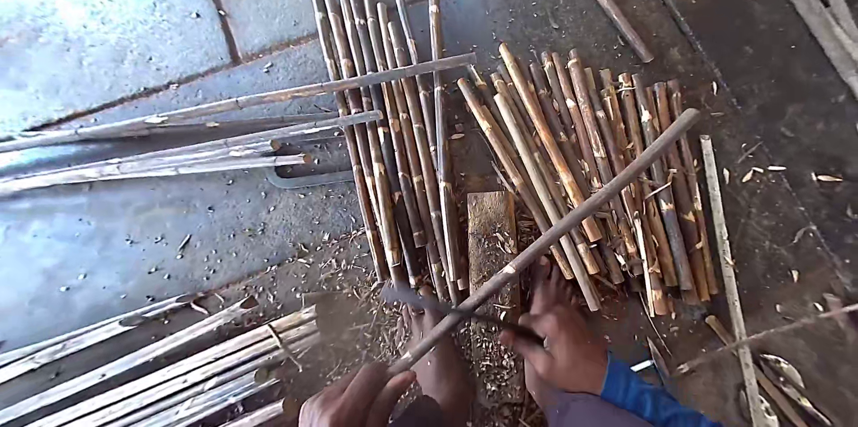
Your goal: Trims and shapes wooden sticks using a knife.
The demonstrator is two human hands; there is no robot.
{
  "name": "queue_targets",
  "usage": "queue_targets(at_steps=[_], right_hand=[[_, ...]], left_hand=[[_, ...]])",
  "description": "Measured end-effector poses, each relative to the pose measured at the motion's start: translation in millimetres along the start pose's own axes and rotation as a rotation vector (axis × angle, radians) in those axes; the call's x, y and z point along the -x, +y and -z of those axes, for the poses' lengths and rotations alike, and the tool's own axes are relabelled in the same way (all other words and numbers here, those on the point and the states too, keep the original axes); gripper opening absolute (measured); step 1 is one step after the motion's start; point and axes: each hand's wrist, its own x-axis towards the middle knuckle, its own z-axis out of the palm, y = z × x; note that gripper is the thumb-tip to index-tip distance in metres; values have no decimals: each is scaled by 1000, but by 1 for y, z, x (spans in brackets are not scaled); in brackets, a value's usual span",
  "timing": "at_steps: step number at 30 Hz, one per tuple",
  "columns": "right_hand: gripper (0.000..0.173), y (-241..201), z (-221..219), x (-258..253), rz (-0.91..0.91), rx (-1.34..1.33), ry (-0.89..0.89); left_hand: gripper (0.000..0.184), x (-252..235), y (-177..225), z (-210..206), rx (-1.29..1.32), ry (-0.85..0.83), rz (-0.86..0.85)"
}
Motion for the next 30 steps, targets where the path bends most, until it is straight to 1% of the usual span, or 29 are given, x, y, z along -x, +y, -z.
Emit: queue_targets(at_steps=[1,3,4,5,6,7,8,9,11,12,13,14,15,16,18,19,21,22,23,25,26,27,28,29,30], right_hand=[[58,2,1,2,3,7,26],[44,3,13,-7,-89,-230,253],[39,-1,16,-10,-107,-312,314],[37,-3,15,-8,-82,-256,279],[40,-2,9,-4,-18,-125,188],[47,1,1,1,57,1,124],[52,5,-1,3,93,37,116],[47,8,5,0,75,-16,159],[36,3,20,-9,-52,-286,303],[36,0,22,-8,-84,-303,306],[41,0,18,-6,-82,-209,262],[48,4,12,-1,-71,-150,201],[50,9,11,1,-71,-127,172],[49,14,16,-1,-58,-122,214],[39,15,27,-4,-80,-256,315],[39,12,26,-2,-85,-281,286],[45,10,15,5,19,-29,88],[50,9,10,7,72,56,53],[46,10,12,4,72,36,83],[30,8,26,-7,-20,-239,271],[27,4,28,-9,-42,-302,301],[26,3,26,-6,-16,-233,251],[31,3,18,-1,37,-105,166],[42,4,10,4,80,0,101],[46,7,8,5,87,15,84]], left_hand=[[53,-1,0,-1,-4,2,-11],[53,-2,2,0,-14,5,-12],[54,0,3,0,-14,9,-10],[54,1,4,0,-7,4,-12],[55,-1,3,-1,6,-12,-23],[55,-3,1,-2,22,-35,-45],[56,-6,0,-3,41,-58,-67],[57,-8,0,-3,52,-70,-81],[59,-7,0,-4,54,-60,-78],[59,-5,1,-5,52,-54,-72],[59,-5,0,-7,48,-49,-71],[58,-4,-2,-9,44,-47,-73],[58,-3,-4,-11,49,-47,-79],[57,-2,-6,-13,47,-33,-84],[56,2,-9,-18,24,30,-95],[56,5,-8,-20,14,55,-94],[57,3,-8,-21,5,64,-93],[57,1,-8,-20,11,52,-98],[58,0,-9,-20,21,39,-105],[59,0,-10,-21,52,39,-117],[59,1,-10,-22,84,42,-120],[58,1,-10,-22,120,36,-125],[57,-2,-11,-20,161,11,-132],[56,-5,-12,-19,194,-23,-138],[57,-7,-14,-18,215,-43,-146]])
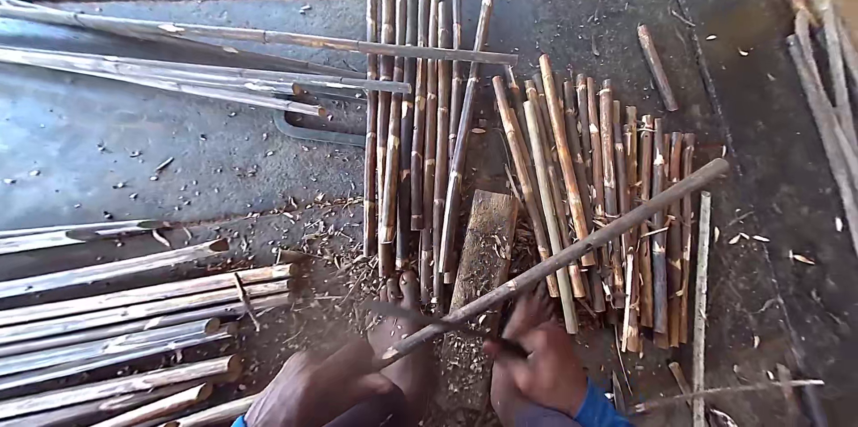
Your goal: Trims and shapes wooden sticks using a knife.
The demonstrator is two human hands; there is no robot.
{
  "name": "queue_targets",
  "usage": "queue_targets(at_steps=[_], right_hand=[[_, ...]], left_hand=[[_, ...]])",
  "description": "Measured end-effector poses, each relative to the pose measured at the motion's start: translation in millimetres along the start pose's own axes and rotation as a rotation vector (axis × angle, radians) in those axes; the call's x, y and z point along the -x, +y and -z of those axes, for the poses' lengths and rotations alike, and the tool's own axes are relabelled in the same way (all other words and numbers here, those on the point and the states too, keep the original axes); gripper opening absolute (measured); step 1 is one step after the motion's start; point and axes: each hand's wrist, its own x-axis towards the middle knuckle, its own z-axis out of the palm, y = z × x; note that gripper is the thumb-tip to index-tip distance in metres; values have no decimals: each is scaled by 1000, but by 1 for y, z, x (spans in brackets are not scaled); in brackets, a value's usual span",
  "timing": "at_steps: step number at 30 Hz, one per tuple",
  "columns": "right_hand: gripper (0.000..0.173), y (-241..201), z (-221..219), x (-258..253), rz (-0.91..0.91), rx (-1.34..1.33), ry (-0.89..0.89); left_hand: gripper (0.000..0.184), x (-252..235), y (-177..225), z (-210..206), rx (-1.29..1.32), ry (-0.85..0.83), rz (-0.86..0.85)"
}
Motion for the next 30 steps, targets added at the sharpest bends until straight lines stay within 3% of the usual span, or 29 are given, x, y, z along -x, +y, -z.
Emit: queue_targets(at_steps=[3,7,10,12,14,18,20,21,22,25,26,28,30], right_hand=[[34,-1,16,-15,-156,-300,174],[49,-5,-2,-3,2,54,-52],[32,-6,13,-18,-200,-292,119],[32,-5,5,-14,-176,-210,32],[46,1,-10,-2,-39,-47,-124],[31,3,6,-19,-244,-404,93],[35,4,-7,-10,-107,-191,-56],[44,5,-15,-2,-36,-78,-101],[47,5,-15,-1,-42,-67,-100],[35,3,3,-17,-294,-422,97],[36,2,2,-16,-285,-383,56],[48,-1,-10,-3,-99,-95,-162],[51,2,-15,0,-43,-82,-147]], left_hand=[[52,1,-1,-5,-6,33,-30],[58,3,2,-7,-56,-6,2],[63,4,4,-5,-32,-43,49],[62,6,5,-3,47,-64,55],[62,1,5,2,96,-89,55],[55,0,7,3,34,-21,43],[60,-2,8,6,-41,-20,81],[63,-4,11,7,-60,-36,101],[64,-6,13,8,-69,-57,119],[63,-7,18,7,-89,-7,138],[62,-5,19,6,-102,35,132],[61,1,14,10,-118,53,107],[61,20,8,27,-46,-80,128]])
